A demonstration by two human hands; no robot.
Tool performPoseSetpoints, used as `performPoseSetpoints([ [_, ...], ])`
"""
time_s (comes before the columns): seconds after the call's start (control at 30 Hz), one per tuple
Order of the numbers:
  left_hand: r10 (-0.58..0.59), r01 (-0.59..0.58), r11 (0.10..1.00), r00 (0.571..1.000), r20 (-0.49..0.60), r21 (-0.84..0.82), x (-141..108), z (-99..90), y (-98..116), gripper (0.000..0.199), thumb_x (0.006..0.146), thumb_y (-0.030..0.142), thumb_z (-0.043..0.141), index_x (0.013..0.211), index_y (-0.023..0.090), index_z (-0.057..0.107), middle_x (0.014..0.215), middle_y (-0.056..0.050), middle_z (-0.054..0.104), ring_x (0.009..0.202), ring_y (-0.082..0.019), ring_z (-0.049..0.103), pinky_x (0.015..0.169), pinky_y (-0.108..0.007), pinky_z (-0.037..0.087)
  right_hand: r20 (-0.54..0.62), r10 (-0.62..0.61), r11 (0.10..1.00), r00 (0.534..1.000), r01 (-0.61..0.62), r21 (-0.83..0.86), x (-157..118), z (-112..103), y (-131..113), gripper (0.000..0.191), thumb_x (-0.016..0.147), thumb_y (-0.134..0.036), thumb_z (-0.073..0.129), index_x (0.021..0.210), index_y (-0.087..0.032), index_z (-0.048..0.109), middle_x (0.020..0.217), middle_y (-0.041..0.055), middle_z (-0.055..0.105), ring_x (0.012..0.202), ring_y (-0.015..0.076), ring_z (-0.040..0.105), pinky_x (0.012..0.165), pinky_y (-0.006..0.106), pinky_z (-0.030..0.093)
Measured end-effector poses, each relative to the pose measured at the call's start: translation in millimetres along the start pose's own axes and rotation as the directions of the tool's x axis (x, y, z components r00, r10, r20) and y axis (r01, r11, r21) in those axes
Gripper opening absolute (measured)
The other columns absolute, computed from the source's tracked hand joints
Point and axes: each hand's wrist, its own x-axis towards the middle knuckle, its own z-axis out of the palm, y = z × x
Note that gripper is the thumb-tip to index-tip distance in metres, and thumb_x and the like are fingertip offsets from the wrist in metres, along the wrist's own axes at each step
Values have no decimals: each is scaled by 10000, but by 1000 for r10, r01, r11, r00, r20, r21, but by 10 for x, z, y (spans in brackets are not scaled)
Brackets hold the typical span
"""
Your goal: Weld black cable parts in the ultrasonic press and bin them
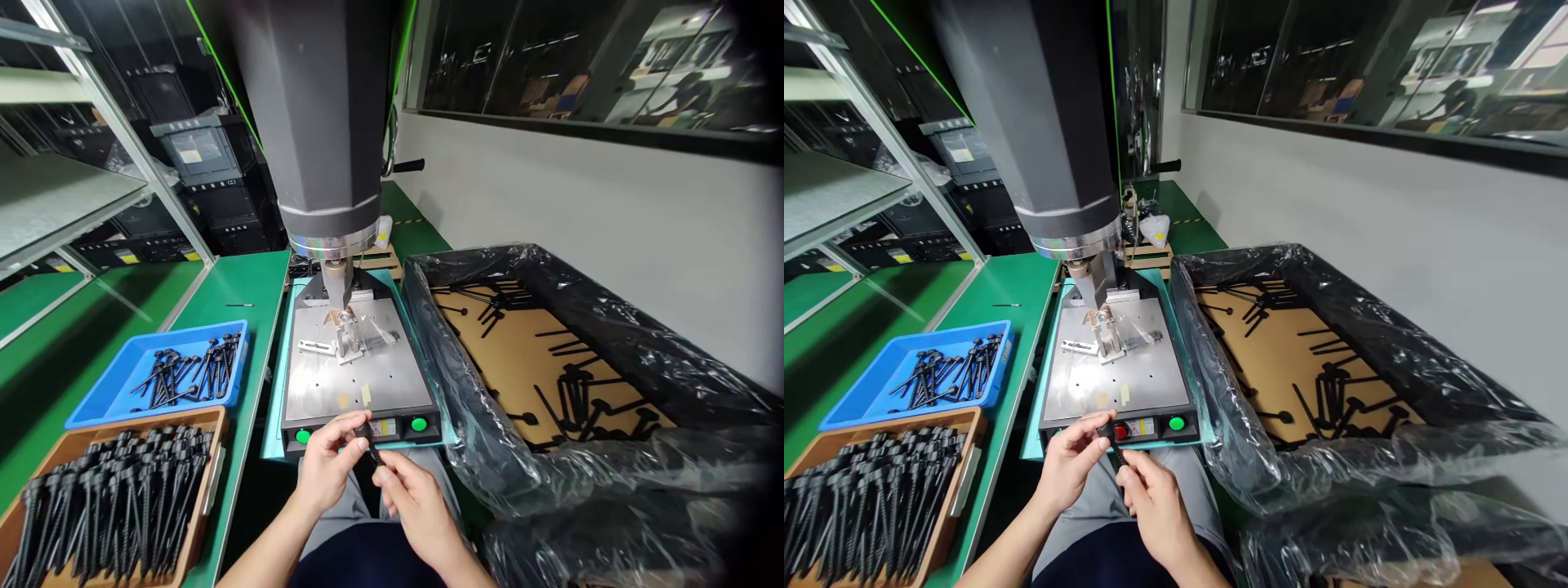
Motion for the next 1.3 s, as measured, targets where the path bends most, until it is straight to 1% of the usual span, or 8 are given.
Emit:
performPoseSetpoints([
  [0.2,-15,7,995,997,82,97,12,66,13,271,821,384,673,1039,244,751,1284,-131,619,1101,-297,624,993,-449,474,45,63,952,997,-74,298,219,30,56,519,939,-540,487,1293,-164,530,630,-18,548,514,108,466,491,233,385],
  [0.4,-18,11,995,998,68,97,105,49,-154,270,819,368,681,1041,230,747,1252,-145,628,1218,-299,552,1072,-445,395,152,8,898,988,-74,434,533,59,77,381,908,-499,572,1122,-186,612,730,4,566,570,112,471,496,230,366],
  [0.53,-54,53,997,999,11,54,298,-49,-284,482,814,402,681,1254,212,629,1366,-149,555,1280,-303,496,1096,-467,364,-18,33,871,999,-20,491,882,69,132,433,813,-536,671,1069,-192,615,877,39,624,614,126,523,532,246,424],
  [0.63,-127,129,991,991,-40,47,512,-132,-346,669,810,457,669,1402,210,478,1506,-141,398,1368,-308,391,1145,-474,288,-129,67,897,989,-4,441,1204,97,163,555,733,-566,725,1137,-203,609,922,46,651,677,162,571,572,271,470],
  [0.8,-155,185,972,967,-203,141,860,-227,-384,661,776,512,678,1343,201,542,1581,-105,244,1473,-296,124,1202,-463,97,24,25,894,999,-33,446,1666,279,103,601,672,-535,768,1167,-217,647,953,57,675,728,196,594,563,284,474],
  [0.9,-141,142,990,940,-312,-19,1011,-250,-368,533,796,514,647,1228,202,627,1553,-105,321,1453,-307,210,1186,-458,192,45,-44,893,998,19,450,1865,427,33,618,686,-514,755,1221,-232,627,899,43,674,690,189,583,559,292,477],
  [1.07,-227,13,912,848,-480,-409,1190,-296,-271,394,880,524,504,1036,210,685,1358,-110,571,1336,-295,439,1062,-478,419,-95,-194,928,976,214,305,2060,517,-43,577,806,-486,629,1295,-183,584,730,17,643,641,180,578,642,329,512],
  [1.3,-29,-119,950,887,-460,-288,1348,-307,-128,398,905,477,467,977,179,721,1433,-117,503,1342,-284,429,1050,-439,429,-285,-426,901,859,431,-48,2143,319,-219,412,844,-397,573,1191,-191,657,1170,104,677,1028,264,619,938,405,458],
])
